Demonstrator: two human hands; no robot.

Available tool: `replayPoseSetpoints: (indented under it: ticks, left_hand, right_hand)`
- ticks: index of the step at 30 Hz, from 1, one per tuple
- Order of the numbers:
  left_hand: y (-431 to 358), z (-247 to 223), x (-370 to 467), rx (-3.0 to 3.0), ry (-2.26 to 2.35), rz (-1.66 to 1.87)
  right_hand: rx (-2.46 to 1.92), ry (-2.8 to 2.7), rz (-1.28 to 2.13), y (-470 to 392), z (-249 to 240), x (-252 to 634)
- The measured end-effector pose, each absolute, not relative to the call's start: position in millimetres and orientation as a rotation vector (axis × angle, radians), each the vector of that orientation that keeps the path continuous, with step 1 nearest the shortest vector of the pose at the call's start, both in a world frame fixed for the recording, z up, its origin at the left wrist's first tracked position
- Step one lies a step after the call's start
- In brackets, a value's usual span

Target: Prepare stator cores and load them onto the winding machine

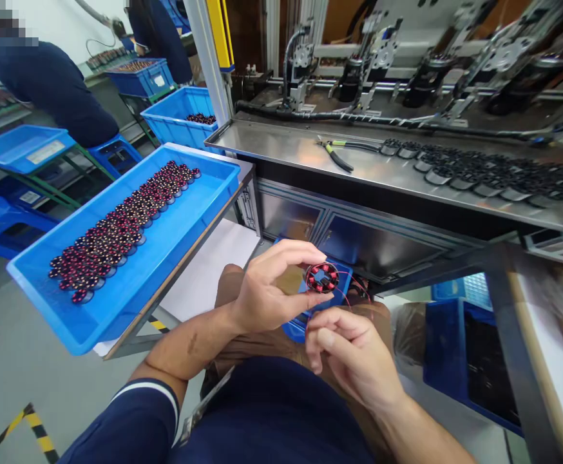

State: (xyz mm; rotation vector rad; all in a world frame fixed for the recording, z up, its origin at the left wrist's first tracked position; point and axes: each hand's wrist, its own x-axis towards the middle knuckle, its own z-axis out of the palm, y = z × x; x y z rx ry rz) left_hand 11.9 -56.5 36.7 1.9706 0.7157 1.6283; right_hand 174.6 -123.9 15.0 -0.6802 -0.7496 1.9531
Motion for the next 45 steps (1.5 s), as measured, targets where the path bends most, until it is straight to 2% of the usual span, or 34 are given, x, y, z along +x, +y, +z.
replayPoseSetpoints:
  ticks: [8, 13, 21, 26, 32, 36, 39, 43, 45]
  left_hand:
    - [-55.0, 37.6, 14.1, 2.084, 0.679, 1.691]
    - [-50.5, 32.7, 8.7, 1.875, 0.705, 1.596]
    - [-54.8, 32.0, 3.2, 1.833, 0.532, 1.319]
    - [-59.8, 30.9, 5.9, 1.723, 0.500, 1.173]
    - [-61.1, 20.8, 12.9, 1.453, 0.492, 1.211]
    - [-61.1, 20.9, 10.4, 1.312, 0.517, 1.203]
    - [-61.1, 23.2, 6.7, 1.442, 0.525, 1.245]
    - [-61.6, 27.8, 7.5, 1.789, 0.560, 1.346]
    - [-62.9, 31.0, 10.0, 1.912, 0.571, 1.366]
  right_hand:
    - [-0.769, -0.612, 1.964, -115.0, 21.2, 160.6]
    - [-0.785, -0.774, 2.014, -119.4, 13.1, 171.3]
    - [-0.851, -1.073, 1.654, -94.2, 29.0, 207.3]
    - [-0.919, -1.075, 1.683, -96.4, 37.5, 203.9]
    - [-0.864, -1.124, 1.646, -104.6, 29.2, 200.7]
    - [-0.946, -1.353, 1.623, -107.8, 21.3, 209.4]
    - [-1.001, -1.500, 1.469, -105.9, 21.8, 218.9]
    - [-1.006, -1.454, 1.113, -101.7, 29.5, 224.8]
    - [-0.981, -1.449, 1.054, -100.5, 33.5, 221.6]
